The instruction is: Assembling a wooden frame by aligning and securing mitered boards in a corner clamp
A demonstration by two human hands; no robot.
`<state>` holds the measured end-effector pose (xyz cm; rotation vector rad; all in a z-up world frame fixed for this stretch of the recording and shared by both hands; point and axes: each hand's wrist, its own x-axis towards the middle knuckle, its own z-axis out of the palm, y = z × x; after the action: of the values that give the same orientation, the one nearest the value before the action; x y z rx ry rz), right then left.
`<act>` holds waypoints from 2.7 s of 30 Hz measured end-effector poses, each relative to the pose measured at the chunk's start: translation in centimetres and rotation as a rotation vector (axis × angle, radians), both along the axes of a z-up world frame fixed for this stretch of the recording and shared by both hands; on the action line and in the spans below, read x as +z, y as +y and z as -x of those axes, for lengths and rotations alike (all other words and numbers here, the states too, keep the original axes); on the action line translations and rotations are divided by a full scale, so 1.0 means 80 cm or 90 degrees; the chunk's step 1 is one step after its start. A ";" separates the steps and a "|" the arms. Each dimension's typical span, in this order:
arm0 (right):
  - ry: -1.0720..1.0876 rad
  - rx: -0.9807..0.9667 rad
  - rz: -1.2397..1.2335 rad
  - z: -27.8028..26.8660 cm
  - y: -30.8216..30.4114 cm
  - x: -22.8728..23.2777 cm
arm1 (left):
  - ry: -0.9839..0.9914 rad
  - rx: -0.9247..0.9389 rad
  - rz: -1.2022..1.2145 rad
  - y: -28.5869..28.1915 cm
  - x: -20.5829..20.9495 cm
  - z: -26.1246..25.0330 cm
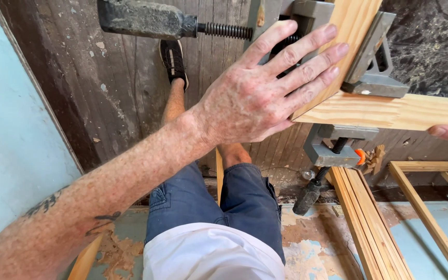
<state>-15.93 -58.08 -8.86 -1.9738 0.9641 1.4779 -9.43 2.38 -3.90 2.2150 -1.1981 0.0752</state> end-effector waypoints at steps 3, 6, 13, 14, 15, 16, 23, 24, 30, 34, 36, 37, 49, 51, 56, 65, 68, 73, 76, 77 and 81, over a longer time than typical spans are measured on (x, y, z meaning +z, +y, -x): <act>0.039 -0.034 0.027 0.013 0.058 0.017 | -0.016 0.003 -0.021 0.000 0.002 0.000; 0.043 0.047 -0.107 0.059 -0.076 -0.041 | -0.016 -0.002 -0.040 0.003 0.004 -0.004; -0.454 0.306 0.009 0.001 0.137 0.093 | 0.159 0.045 -0.269 0.002 0.039 -0.019; -0.454 0.303 0.013 0.002 0.135 0.090 | 0.158 0.041 -0.266 0.002 0.042 -0.020; -0.479 0.319 0.002 0.004 0.133 0.089 | 0.132 0.094 -0.276 0.003 0.046 -0.019; -0.504 0.335 -0.010 0.006 0.132 0.088 | 0.107 0.148 -0.285 0.004 0.050 -0.017; -0.458 0.318 0.003 0.007 0.135 0.085 | -0.002 0.153 -0.319 0.002 0.032 -0.025; -0.445 0.246 -0.023 0.009 0.132 0.080 | -0.005 0.152 -0.334 0.002 0.030 -0.025; -0.375 0.128 -0.063 0.009 0.119 0.063 | -0.013 0.160 -0.350 0.000 0.030 -0.024; -0.296 0.046 -0.063 -0.003 0.144 0.073 | -0.003 0.163 -0.332 -0.002 0.028 -0.023; -0.357 0.113 -0.039 0.007 0.132 0.077 | -0.008 0.162 -0.342 -0.005 0.031 -0.022; -0.418 0.181 -0.025 0.010 0.130 0.075 | -0.015 0.164 -0.360 -0.003 0.033 -0.022; -0.444 0.260 0.026 0.004 0.144 0.091 | 0.028 0.149 -0.358 -0.011 0.036 -0.022; -0.461 0.291 0.025 0.003 0.145 0.095 | 0.015 0.154 -0.361 -0.013 0.036 -0.021; -0.526 0.331 -0.012 0.005 0.140 0.091 | 0.018 0.153 -0.336 -0.012 0.036 -0.026; -0.491 0.309 -0.003 -0.003 0.154 0.102 | 0.011 0.161 -0.312 -0.014 0.034 -0.023; -0.539 0.403 -0.012 -0.009 0.157 0.108 | -0.013 0.158 -0.354 -0.014 0.037 -0.027; -0.507 0.415 -0.009 -0.007 0.157 0.110 | -0.008 0.144 -0.276 -0.011 0.034 -0.029; -0.537 0.407 -0.029 -0.002 0.154 0.103 | 0.004 0.145 -0.269 -0.012 0.032 -0.025; -0.536 0.407 -0.027 0.003 0.145 0.099 | 0.005 0.144 -0.267 -0.012 0.032 -0.025; -0.596 0.459 0.005 0.005 0.132 0.088 | 0.003 0.147 -0.270 -0.012 0.033 -0.027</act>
<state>-16.35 -47.52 -1.81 -2.7249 -0.1657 0.6014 -7.24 1.39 -1.30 2.7149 -1.0211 -0.0996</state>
